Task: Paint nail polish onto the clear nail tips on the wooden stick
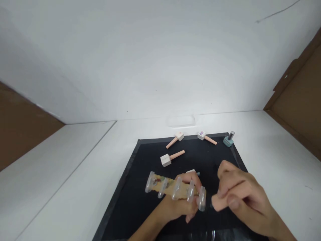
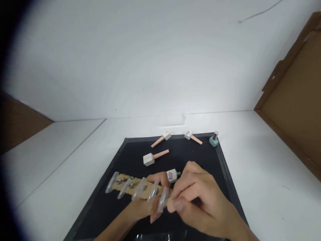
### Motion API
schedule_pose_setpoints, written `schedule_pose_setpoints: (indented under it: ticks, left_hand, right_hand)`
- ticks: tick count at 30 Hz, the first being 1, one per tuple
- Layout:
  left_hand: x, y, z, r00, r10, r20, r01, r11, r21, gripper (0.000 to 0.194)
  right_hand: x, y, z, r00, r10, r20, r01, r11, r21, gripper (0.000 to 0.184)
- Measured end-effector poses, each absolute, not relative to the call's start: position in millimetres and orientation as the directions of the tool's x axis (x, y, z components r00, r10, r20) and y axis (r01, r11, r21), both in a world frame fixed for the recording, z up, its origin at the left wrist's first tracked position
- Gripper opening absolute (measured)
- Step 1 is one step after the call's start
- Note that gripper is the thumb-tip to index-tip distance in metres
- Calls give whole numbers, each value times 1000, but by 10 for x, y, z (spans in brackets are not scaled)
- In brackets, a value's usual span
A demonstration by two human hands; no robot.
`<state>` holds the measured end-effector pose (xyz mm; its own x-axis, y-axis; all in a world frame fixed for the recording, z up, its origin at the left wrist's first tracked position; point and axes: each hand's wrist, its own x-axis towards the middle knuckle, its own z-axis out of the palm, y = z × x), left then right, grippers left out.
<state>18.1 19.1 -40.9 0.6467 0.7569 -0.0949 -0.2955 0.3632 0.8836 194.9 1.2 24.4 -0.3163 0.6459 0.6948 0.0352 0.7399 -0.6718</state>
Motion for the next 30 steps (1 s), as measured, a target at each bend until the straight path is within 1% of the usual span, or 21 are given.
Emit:
schedule_pose_setpoints:
  ticks: [2,5,9,12,14,17,18,20,22,24,26,28,30]
  left_hand:
    - [177,185,-422,671,735,-96,-295,384,875,48]
    - [172,180,-415,692,717,-83,-304,395,867,47]
    - [163,177,-374,700,710,-80,-282,377,883,47]
    - [152,167,-365,703,705,-93,-266,382,885,47]
    - [148,162,-374,711,698,-87,-266,382,885,46]
    - [152,160,-379,715,693,-89,-238,362,901,43]
    - [154,161,-376,715,692,-96,-230,363,903,43]
    - [160,162,-368,707,699,-103,-233,368,900,44]
    - [164,164,-361,696,711,-101,-239,362,901,45]
    - [166,168,-363,693,715,-91,-226,335,915,45]
    - [166,170,-377,688,720,-87,-208,312,927,44]
    - [159,169,-401,680,727,-95,-213,321,923,45]
    - [149,171,-420,681,725,-102,-224,339,914,45]
  right_hand:
    - [1942,12,234,-324,652,685,37,733,-680,23]
    - [1936,11,212,-249,687,683,66,716,-695,21]
    - [1934,8,195,-304,646,700,-29,728,-685,24]
    - [1932,0,184,-246,692,678,27,704,-709,20]
    - [1929,-6,177,-221,701,678,23,699,-715,20]
    - [1924,-9,178,-285,659,696,-32,719,-694,24]
    - [1924,-10,182,-289,667,687,-20,713,-701,24]
    - [1925,-12,192,-239,700,673,16,695,-719,22]
    - [1925,-13,202,-224,700,679,-2,696,-718,21]
    - [1923,-16,205,-276,669,690,-39,709,-704,24]
    - [1923,-21,195,-308,673,673,-20,702,-712,26]
    - [1926,-27,175,-244,711,660,35,686,-727,22]
    - [1928,-27,164,-193,718,669,48,688,-724,19]
